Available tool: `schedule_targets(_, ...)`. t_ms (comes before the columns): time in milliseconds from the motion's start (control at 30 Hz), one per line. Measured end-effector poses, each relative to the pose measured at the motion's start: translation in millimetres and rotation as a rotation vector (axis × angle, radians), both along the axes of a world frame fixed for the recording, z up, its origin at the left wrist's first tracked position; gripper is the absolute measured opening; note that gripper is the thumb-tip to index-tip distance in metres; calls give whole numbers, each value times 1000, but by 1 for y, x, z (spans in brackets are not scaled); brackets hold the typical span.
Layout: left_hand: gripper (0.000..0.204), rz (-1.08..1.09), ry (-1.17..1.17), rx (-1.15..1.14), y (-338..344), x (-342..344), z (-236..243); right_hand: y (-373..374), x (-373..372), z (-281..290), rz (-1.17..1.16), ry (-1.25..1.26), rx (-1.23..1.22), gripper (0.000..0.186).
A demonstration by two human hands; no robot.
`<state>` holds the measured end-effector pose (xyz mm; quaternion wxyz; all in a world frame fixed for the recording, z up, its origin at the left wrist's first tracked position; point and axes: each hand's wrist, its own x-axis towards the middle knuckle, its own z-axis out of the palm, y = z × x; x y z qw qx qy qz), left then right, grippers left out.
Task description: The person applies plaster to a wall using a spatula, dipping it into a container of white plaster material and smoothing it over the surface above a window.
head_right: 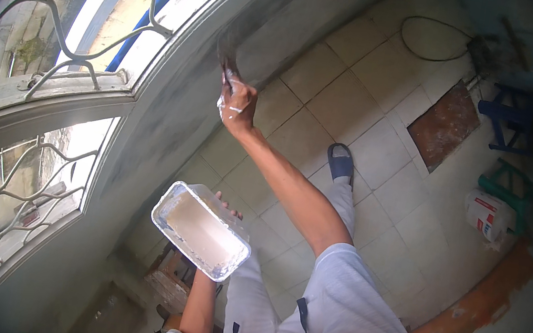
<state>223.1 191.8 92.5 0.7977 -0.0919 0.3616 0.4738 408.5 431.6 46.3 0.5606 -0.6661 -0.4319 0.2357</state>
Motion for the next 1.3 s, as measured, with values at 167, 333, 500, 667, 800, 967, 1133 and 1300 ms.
schedule_targets(167, 61, 2, 28, 46, -12, -21, -2, -52, -46, -12, 230, 51, -21, 15)
schedule_targets(333, 59, 56, 79, 16, -11, -35, 2, -24, 46, -3, -78, -32, -185, 24)
schedule_targets(500, 59, 45, 74, -39, -4, -5, -8, 65, 250, -40, -542, -274, -109, 21)
schedule_targets(667, 63, 25, 9, -2, -2, 10, -16, 114, 292, -33, -346, -71, 9, 13)
schedule_targets(800, 65, 17, 1, -3, 4, 26, -16, 109, 225, -34, -321, -176, -170, 14)
schedule_targets(967, 69, 12, 15, 13, 9, 24, -2, 63, 96, -18, -235, -90, -91, 21)
schedule_targets(1133, 66, 19, 58, -26, -4, -8, 6, 9, -17, -20, -119, 94, -92, 16)
schedule_targets(1300, 61, 11, 91, -67, -10, -28, 11, -42, -70, -36, 84, 113, -29, 15)
